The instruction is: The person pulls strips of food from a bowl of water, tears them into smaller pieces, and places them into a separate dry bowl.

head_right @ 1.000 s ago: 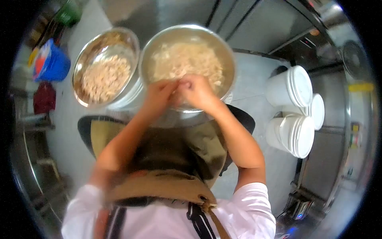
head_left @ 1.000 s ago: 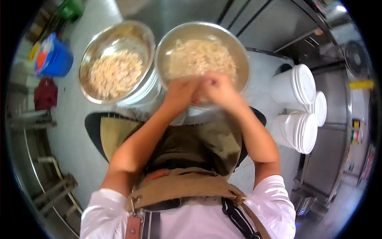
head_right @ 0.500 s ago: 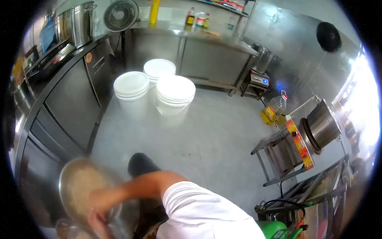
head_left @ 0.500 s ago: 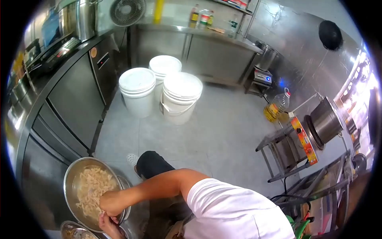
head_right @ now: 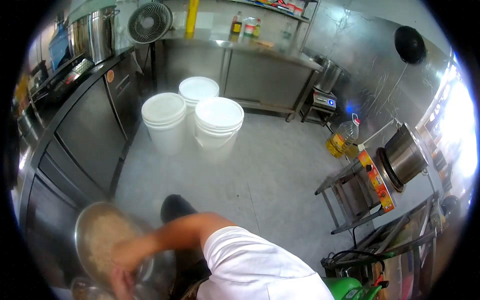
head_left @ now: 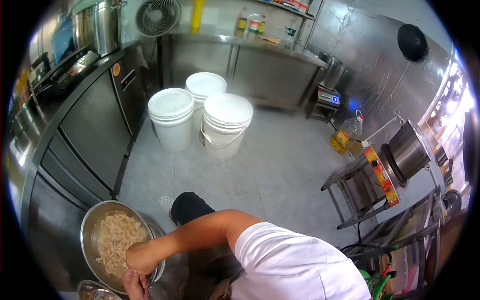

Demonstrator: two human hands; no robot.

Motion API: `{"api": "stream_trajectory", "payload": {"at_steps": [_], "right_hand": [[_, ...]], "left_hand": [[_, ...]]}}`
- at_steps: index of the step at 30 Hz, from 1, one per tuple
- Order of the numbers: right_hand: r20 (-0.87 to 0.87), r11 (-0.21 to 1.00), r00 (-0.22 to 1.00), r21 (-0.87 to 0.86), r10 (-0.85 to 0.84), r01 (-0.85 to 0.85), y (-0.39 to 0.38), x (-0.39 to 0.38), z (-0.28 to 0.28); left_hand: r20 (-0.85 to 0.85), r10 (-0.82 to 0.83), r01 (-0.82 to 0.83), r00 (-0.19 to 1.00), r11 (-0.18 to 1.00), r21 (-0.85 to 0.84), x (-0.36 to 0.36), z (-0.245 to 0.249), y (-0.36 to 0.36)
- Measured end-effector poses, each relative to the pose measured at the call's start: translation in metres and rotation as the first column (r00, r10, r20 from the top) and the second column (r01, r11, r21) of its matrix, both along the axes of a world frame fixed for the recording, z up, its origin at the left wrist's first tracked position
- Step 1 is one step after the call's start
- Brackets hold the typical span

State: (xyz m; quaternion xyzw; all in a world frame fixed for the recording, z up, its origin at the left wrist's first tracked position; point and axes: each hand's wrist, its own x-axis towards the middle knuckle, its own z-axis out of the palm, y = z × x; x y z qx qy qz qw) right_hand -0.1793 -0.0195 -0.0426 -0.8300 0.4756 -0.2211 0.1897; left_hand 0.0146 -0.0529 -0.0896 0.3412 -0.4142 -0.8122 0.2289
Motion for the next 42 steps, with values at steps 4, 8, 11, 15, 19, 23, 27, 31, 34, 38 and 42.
{"api": "stream_trajectory", "payload": {"at_steps": [4, 8, 11, 15, 19, 23, 27, 31, 34, 38, 42], "right_hand": [[-0.081, 1.000, 0.997, 0.004, -0.019, 0.019, 0.001, 0.002, -0.002], [0.269, 0.994, 0.958, -0.069, 0.097, -0.081, -0.010, -0.004, -0.024], [0.178, 0.929, 0.982, 0.370, -0.066, -0.004, -0.001, -0.006, 0.004], [0.099, 0.977, 0.990, 0.201, -0.095, 0.074, -0.013, -0.038, -0.038], [0.302, 0.939, 0.920, 0.309, -0.250, 0.153, 0.008, -0.026, 0.023], [0.325, 0.925, 0.936, 0.299, 0.133, -0.235, 0.041, 0.041, 0.007], [0.163, 0.876, 0.969, 0.421, 0.183, -0.237, 0.049, 0.109, -0.089], [-0.017, 0.765, 0.947, 0.595, 0.320, -0.247, 0.041, 0.153, -0.205], [-0.010, 0.761, 0.928, 0.576, 0.372, -0.299, 0.047, 0.163, -0.228], [0.071, 0.866, 0.959, 0.415, 0.275, -0.279, 0.050, 0.135, -0.188], [0.309, 0.850, 0.948, 0.475, 0.078, -0.225, 0.050, 0.074, -0.025]], "left_hand": [[0.212, -0.107, 0.109, 0.971, 0.994, 0.003, 0.006, 0.011, -0.008], [0.324, 0.118, 0.141, 0.939, 0.726, -0.674, 0.013, -0.039, -0.016], [0.407, 0.122, 0.231, 0.905, 0.662, -0.713, -0.015, 0.048, 0.022], [0.518, 0.267, 0.314, 0.812, 0.549, -0.775, 0.010, 0.067, 0.021], [0.176, 0.347, -0.166, 0.921, 0.760, -0.629, 0.029, 0.051, 0.011], [0.299, 0.259, -0.117, 0.918, 0.900, -0.420, 0.040, 0.056, -0.011], [0.368, 0.324, -0.140, 0.871, 0.883, -0.448, 0.059, 0.062, -0.010], [0.240, 0.535, -0.093, 0.810, 0.521, -0.849, 0.070, 0.030, -0.010], [0.295, 0.491, -0.123, 0.820, 0.654, -0.747, 0.075, 0.038, -0.001], [0.355, 0.428, 0.181, 0.831, 0.396, -0.900, 0.081, 0.029, -0.012], [0.312, 0.125, 0.132, 0.942, 0.716, -0.686, 0.063, 0.077, -0.018]]}}
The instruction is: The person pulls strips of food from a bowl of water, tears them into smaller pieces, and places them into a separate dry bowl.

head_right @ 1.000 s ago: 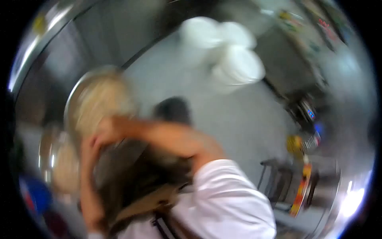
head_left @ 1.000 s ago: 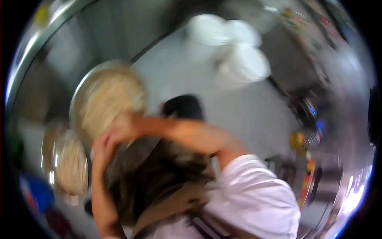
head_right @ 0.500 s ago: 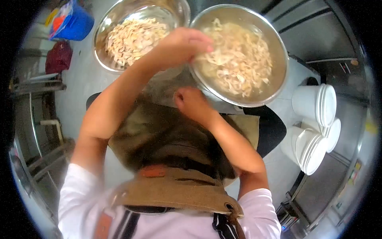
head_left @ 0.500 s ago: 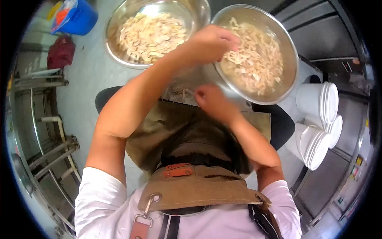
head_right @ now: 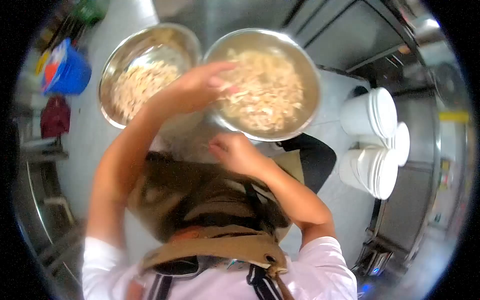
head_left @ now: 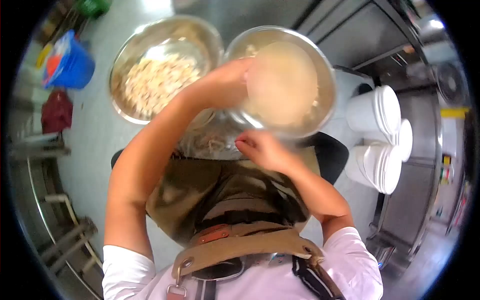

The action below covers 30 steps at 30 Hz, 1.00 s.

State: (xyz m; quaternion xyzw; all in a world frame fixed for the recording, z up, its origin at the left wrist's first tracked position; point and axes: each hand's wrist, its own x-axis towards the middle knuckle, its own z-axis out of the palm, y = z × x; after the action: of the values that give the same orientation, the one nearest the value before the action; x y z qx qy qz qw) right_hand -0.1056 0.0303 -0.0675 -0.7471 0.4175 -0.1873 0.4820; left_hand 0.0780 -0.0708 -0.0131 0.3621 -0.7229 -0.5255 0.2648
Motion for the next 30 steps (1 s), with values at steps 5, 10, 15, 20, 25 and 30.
{"api": "stream_trajectory", "payload": {"at_steps": [5, 10, 15, 20, 25, 30], "right_hand": [[0.381, 0.897, 0.837, -0.043, -0.392, 0.439, -0.041, -0.073, 0.059], [0.506, 0.991, 0.856, 0.126, -0.107, 0.049, -0.089, -0.112, 0.074], [0.364, 0.995, 0.930, -0.063, -0.046, 0.074, -0.077, -0.129, 0.091], [0.441, 0.498, 0.840, -0.676, -0.317, 0.543, -0.075, -0.134, 0.055], [0.337, 0.087, 0.870, -0.916, -0.362, 0.391, -0.068, -0.133, 0.028], [0.431, 0.244, 0.867, -0.839, -0.251, 0.487, -0.101, -0.093, -0.045]], "left_hand": [[0.209, -0.193, 0.145, 0.959, 0.963, 0.226, -0.037, 0.062, -0.001], [0.249, -0.229, 0.218, 0.941, 0.973, 0.072, -0.083, 0.091, -0.013], [0.266, -0.259, 0.205, 0.928, 0.955, 0.214, -0.114, 0.120, -0.016], [0.485, -0.163, 0.032, 0.859, 0.963, 0.267, -0.126, 0.143, -0.025], [0.585, -0.130, 0.021, 0.801, 0.982, 0.190, -0.126, 0.127, -0.037], [0.486, 0.038, -0.054, 0.873, 0.998, 0.019, -0.115, 0.079, -0.055]]}}
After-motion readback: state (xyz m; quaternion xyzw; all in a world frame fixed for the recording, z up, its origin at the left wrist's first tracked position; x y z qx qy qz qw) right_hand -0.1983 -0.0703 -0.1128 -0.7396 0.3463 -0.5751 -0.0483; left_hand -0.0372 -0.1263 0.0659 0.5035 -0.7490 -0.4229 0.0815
